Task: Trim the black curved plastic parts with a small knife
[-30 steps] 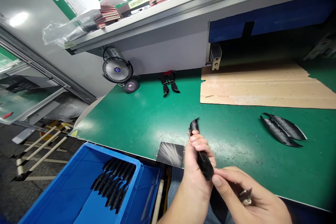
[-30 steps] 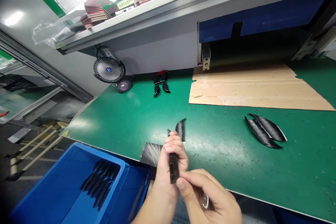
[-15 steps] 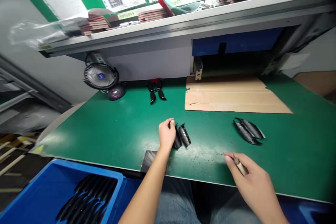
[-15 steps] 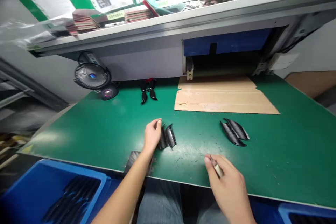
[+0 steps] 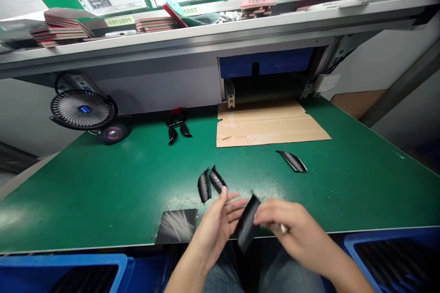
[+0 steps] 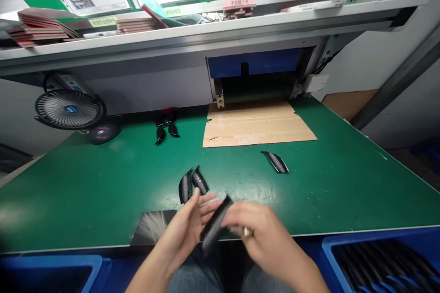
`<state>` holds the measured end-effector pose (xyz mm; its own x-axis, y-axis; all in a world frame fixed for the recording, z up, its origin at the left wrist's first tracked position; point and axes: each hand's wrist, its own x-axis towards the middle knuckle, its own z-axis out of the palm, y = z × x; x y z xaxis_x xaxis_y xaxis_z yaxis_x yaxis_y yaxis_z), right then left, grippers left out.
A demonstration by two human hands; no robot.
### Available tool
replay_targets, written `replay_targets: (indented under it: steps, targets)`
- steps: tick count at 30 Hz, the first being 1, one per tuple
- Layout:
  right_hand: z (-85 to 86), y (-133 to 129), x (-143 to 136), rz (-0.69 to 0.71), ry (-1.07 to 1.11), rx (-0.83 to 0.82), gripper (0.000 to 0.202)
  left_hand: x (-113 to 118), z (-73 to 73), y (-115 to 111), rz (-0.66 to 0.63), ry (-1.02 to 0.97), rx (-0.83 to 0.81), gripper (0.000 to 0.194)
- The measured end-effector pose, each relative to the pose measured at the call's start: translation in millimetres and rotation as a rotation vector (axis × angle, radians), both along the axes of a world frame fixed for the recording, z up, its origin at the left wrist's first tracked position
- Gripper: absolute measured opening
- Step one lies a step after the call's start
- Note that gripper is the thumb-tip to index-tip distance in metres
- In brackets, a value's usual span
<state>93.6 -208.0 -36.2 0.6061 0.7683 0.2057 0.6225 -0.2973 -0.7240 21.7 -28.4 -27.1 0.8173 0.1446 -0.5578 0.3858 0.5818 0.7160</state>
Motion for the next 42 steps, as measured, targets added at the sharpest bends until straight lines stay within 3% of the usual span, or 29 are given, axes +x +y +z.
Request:
replay_targets:
  steps: [2, 3, 5, 7, 8, 11, 15, 18, 22, 25, 29, 35, 42]
  targets:
    - [10.2, 3.9, -21.9, 0.151, -0.050, 0.080, 0.045, 4.5, 4.0, -7.1, -0.135, 0.007, -0.189, 0.043]
    - [11.2, 5.4, -30.4, 0.127, -0.098, 0.123, 0.049, 7.0, 5.9, -10.7, -0.129, -0.011, -0.224, 0.037]
    - [5.8, 6.5, -43.8, -0.120, -0.175, 0.202, 0.043, 11.5, 9.5, -16.7, 0.039, -0.045, -0.275, 0.028]
    - [-4.7, 5.9, -54.5, -0.358, -0.125, 0.257, 0.038, 14.4, 13.1, -18.8, 0.315, -0.104, -0.378, 0.028]
    - [-10.0, 5.8, -59.4, -0.407, -0.048, 0.271, 0.038, 14.9, 14.9, -18.0, 0.453, -0.155, -0.439, 0.030]
    - [-21.0, 10.5, -72.9, -0.321, 0.236, 0.247, 0.034, 12.5, 20.8, -10.9, 0.749, -0.323, -0.546, 0.037]
    - [-24.2, 27.8, -86.2, -0.302, 0.467, 0.309, 0.034, 4.6, 31.5, -5.7, 0.910, -0.443, -0.510, 0.042]
    - [-22.9, 38.3, -89.4, -0.314, 0.633, 0.385, 0.038, 0.5, 40.0, -9.0, 0.938, -0.502, -0.427, 0.043]
    - [-21.6, 41.3, -86.2, -0.254, 1.017, 0.434, 0.047, -3.1, 46.1, -14.9, 0.903, -0.543, -0.342, 0.044]
    - [-20.1, 39.6, -82.4, -0.205, 1.122, 0.421, 0.047, -6.5, 46.6, -18.0, 0.867, -0.553, -0.289, 0.044]
    - [-14.4, 38.3, -77.5, -0.141, 0.974, 0.346, 0.039, -9.7, 45.3, -21.1, 0.838, -0.573, -0.206, 0.045]
    - [-9.9, 38.3, -74.6, -0.160, 0.701, 0.163, 0.030, -10.9, 40.3, -22.2, 0.845, -0.609, -0.194, 0.043]
    - [-11.9, 42.1, -78.1, -0.238, 0.391, 0.171, 0.025, -10.7, 38.2, -23.1, 0.869, -0.597, -0.198, 0.044]
